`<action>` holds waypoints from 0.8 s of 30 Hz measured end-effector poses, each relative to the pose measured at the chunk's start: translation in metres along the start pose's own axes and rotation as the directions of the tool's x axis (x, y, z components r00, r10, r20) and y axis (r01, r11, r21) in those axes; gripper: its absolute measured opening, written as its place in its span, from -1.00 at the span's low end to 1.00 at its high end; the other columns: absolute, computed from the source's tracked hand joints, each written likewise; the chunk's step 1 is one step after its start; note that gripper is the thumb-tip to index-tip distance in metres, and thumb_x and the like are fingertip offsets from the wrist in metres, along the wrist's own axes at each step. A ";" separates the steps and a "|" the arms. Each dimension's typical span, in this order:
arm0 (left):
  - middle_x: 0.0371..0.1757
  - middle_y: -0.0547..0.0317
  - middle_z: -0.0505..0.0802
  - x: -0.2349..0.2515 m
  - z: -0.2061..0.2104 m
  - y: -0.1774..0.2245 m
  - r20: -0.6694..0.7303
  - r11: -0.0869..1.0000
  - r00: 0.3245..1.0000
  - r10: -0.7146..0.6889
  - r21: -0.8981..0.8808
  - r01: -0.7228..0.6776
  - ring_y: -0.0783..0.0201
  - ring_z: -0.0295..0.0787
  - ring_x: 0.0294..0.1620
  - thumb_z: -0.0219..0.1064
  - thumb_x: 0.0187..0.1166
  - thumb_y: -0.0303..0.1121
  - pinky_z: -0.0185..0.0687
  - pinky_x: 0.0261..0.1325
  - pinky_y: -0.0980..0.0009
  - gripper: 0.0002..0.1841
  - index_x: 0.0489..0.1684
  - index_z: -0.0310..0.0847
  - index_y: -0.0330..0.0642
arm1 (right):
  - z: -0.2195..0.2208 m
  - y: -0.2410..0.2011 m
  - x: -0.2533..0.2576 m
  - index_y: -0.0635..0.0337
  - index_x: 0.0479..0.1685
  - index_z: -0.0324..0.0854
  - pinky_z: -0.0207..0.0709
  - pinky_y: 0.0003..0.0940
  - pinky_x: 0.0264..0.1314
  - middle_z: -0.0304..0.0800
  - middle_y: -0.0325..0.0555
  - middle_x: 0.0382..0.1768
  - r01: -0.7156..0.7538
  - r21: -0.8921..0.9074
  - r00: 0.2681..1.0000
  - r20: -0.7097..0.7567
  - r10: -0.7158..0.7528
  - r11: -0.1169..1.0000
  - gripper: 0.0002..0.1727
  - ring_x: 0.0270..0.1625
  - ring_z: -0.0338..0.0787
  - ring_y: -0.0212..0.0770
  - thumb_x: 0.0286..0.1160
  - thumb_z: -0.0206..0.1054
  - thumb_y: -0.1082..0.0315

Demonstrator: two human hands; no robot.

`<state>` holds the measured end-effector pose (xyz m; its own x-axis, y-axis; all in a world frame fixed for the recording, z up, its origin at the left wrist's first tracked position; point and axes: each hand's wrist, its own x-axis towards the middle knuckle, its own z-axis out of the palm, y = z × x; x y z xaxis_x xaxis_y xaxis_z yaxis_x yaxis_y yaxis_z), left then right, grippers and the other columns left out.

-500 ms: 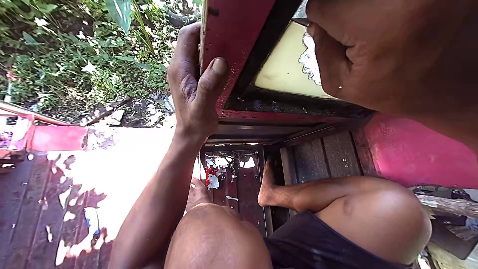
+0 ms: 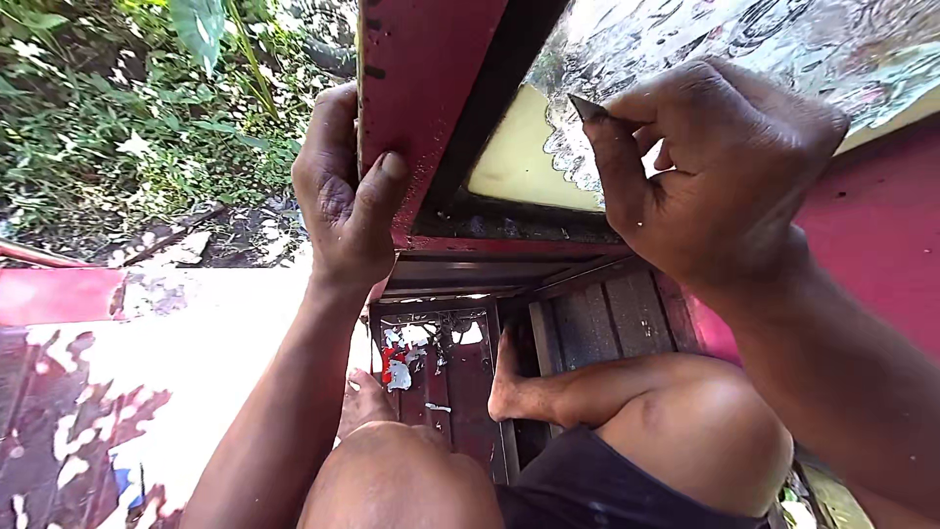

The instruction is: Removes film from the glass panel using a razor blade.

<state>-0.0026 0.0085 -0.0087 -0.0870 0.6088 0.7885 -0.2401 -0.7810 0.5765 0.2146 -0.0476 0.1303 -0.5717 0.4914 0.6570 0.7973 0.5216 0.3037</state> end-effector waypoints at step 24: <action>-0.01 0.75 0.74 -0.001 0.000 0.002 -0.012 0.999 0.999 -0.037 0.031 0.037 0.74 0.71 0.02 0.23 0.65 0.06 0.68 0.12 0.64 -0.57 0.25 0.42 -0.04 | 0.009 -0.010 0.000 0.29 -0.48 0.68 0.29 -0.36 -0.57 0.66 -0.04 -0.64 -0.096 0.064 0.979 0.184 0.083 0.993 -0.71 -0.59 0.61 -0.25 0.63 0.18 0.45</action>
<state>-0.0028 0.0061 -0.0081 -0.0897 0.6387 0.7642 -0.2132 -0.7618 0.6117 0.2050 -0.0466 0.1208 -0.5297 0.6528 0.5416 0.8343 0.5160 0.1941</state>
